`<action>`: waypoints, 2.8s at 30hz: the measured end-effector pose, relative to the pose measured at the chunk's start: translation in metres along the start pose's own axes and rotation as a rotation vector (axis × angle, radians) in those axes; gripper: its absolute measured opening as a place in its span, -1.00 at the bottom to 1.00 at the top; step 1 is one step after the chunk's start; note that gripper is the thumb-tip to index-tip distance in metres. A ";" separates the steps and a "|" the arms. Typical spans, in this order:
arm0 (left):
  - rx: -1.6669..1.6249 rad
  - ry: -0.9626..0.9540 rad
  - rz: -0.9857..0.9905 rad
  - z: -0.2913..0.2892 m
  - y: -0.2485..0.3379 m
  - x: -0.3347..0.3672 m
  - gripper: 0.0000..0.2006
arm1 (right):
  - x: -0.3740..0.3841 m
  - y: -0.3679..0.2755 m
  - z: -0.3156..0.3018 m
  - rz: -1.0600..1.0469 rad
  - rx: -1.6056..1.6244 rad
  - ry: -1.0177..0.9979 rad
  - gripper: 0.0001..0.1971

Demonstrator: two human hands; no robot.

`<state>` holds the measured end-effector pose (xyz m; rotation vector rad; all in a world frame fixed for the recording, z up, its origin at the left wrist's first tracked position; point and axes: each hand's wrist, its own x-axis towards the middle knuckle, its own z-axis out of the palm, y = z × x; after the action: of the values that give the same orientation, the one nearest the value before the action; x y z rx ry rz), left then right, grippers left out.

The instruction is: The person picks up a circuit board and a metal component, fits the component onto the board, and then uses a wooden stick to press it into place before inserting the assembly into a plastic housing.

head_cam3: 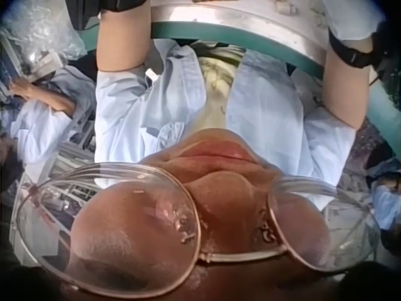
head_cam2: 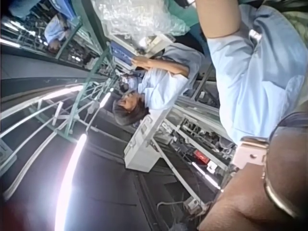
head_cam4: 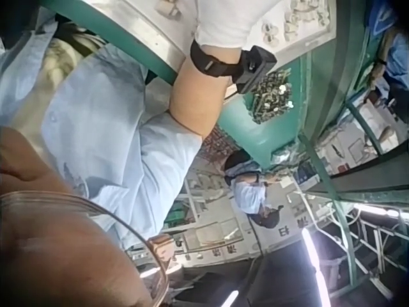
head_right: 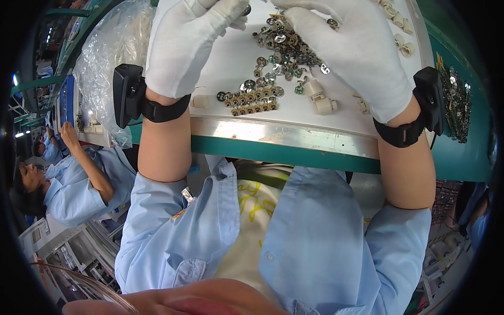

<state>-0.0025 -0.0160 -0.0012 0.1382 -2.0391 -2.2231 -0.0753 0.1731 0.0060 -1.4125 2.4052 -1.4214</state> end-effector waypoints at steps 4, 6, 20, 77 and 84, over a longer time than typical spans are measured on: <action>0.211 -0.276 0.629 -0.005 -0.006 0.005 -0.74 | 0.006 -0.021 -0.001 -0.011 -0.065 0.015 -0.78; 0.060 -0.245 0.043 -0.005 0.000 -0.002 -0.75 | 0.007 -0.025 0.001 0.056 -0.018 0.073 -0.80; 0.023 -0.170 -0.349 0.005 0.016 -0.009 -0.80 | -0.004 0.007 0.002 0.013 0.231 0.077 -0.85; 0.421 -0.010 0.093 0.025 0.025 -0.009 -0.81 | 0.006 -0.006 0.007 0.152 0.330 0.130 -0.83; 0.290 -0.107 -0.069 0.000 0.010 -0.003 -0.78 | 0.007 -0.014 -0.001 0.429 0.354 0.149 -0.86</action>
<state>0.0009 -0.0160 0.0087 0.1199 -2.4413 -1.9972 -0.0702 0.1668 0.0189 -0.6875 2.1966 -1.7539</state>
